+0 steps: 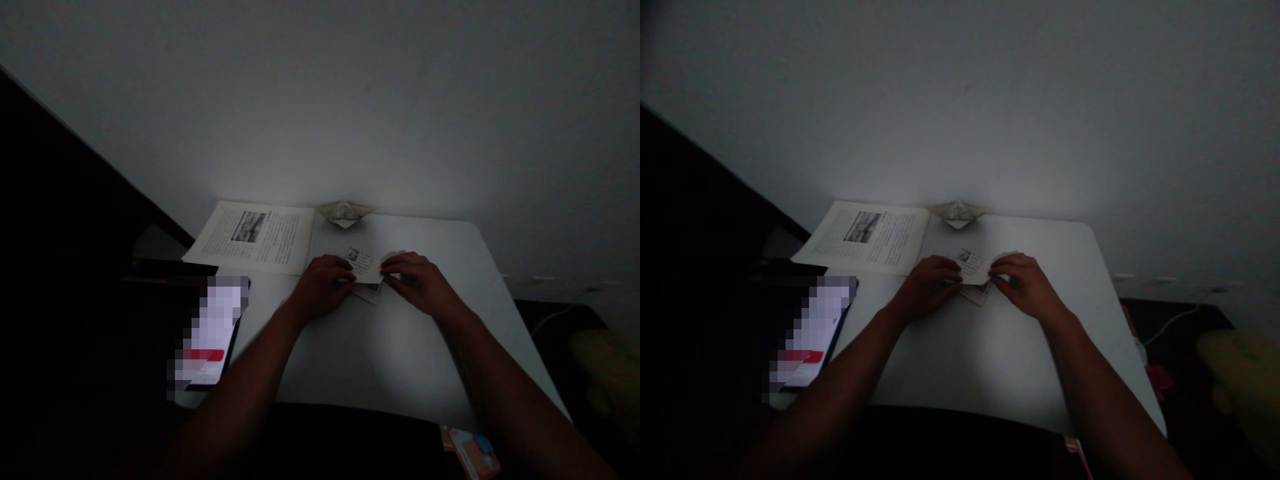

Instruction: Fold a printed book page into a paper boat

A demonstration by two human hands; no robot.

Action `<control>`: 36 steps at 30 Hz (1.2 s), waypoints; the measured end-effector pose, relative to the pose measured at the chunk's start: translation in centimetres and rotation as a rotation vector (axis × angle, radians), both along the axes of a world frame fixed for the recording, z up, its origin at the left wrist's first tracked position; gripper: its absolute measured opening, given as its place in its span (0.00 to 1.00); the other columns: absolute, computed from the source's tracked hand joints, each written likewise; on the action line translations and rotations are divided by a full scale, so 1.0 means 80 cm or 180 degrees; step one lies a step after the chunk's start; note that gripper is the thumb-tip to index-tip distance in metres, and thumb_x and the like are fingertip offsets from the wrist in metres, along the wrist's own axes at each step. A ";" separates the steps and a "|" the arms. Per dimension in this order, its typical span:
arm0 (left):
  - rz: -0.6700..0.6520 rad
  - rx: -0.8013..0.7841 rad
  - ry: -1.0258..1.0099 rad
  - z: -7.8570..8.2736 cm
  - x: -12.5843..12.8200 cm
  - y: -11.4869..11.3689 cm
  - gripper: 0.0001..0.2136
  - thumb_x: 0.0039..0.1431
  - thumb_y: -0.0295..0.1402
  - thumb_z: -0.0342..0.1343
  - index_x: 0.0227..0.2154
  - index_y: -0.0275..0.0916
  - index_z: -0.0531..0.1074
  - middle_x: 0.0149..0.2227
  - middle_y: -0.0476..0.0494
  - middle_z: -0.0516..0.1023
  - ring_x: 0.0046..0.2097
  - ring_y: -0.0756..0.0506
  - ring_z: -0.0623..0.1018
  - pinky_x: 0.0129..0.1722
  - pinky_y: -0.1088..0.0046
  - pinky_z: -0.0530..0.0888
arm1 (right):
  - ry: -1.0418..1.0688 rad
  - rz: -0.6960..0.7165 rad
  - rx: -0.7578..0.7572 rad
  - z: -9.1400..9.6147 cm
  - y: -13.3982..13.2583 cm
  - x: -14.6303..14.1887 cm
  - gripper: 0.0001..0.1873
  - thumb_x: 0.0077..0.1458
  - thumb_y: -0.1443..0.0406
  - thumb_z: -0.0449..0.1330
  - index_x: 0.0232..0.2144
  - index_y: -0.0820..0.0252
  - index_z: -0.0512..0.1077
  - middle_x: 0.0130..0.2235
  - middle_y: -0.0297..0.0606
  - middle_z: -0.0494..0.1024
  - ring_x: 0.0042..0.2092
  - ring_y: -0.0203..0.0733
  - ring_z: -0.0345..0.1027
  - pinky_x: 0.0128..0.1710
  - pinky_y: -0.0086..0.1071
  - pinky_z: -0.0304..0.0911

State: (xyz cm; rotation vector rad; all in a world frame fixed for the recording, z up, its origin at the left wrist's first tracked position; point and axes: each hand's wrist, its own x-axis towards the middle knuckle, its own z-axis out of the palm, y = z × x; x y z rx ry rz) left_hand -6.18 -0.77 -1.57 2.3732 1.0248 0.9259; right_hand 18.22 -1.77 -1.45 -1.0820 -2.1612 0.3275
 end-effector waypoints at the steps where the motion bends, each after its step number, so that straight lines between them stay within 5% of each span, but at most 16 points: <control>1: 0.0062 0.0053 0.0038 0.000 -0.001 0.000 0.06 0.51 0.30 0.60 0.34 0.40 0.75 0.41 0.44 0.77 0.46 0.45 0.74 0.49 0.62 0.68 | 0.0020 0.0005 0.0002 0.001 0.000 0.000 0.06 0.53 0.66 0.60 0.35 0.54 0.75 0.38 0.39 0.78 0.41 0.42 0.71 0.43 0.40 0.66; 10: 0.0659 0.0018 0.0502 0.002 -0.001 -0.004 0.08 0.53 0.33 0.58 0.36 0.39 0.74 0.40 0.43 0.76 0.44 0.43 0.72 0.47 0.61 0.65 | -0.0001 -0.0132 -0.0187 -0.005 -0.001 0.001 0.07 0.53 0.62 0.60 0.35 0.54 0.76 0.37 0.38 0.79 0.38 0.42 0.71 0.40 0.40 0.64; 23: 0.0902 -0.0150 0.0718 0.002 0.001 -0.003 0.07 0.58 0.35 0.53 0.35 0.40 0.75 0.39 0.43 0.74 0.44 0.43 0.71 0.45 0.63 0.64 | -0.0055 -0.0199 -0.0247 -0.001 -0.003 -0.007 0.07 0.57 0.62 0.57 0.34 0.55 0.74 0.38 0.39 0.78 0.40 0.43 0.70 0.42 0.41 0.62; 29: 0.1010 -0.0218 0.0727 0.002 0.004 -0.003 0.12 0.59 0.34 0.53 0.43 0.37 0.71 0.39 0.42 0.74 0.43 0.44 0.71 0.45 0.64 0.64 | -0.0157 -0.0402 -0.0269 0.003 -0.004 -0.011 0.08 0.57 0.62 0.56 0.32 0.57 0.74 0.33 0.38 0.78 0.36 0.42 0.69 0.38 0.38 0.62; 36: 0.1120 -0.0088 0.0999 0.001 0.006 -0.004 0.12 0.62 0.38 0.48 0.34 0.37 0.73 0.36 0.42 0.73 0.40 0.44 0.71 0.41 0.64 0.64 | -0.0184 -0.0638 -0.0389 0.003 -0.005 -0.013 0.09 0.56 0.61 0.55 0.30 0.57 0.73 0.28 0.37 0.76 0.30 0.40 0.68 0.32 0.35 0.61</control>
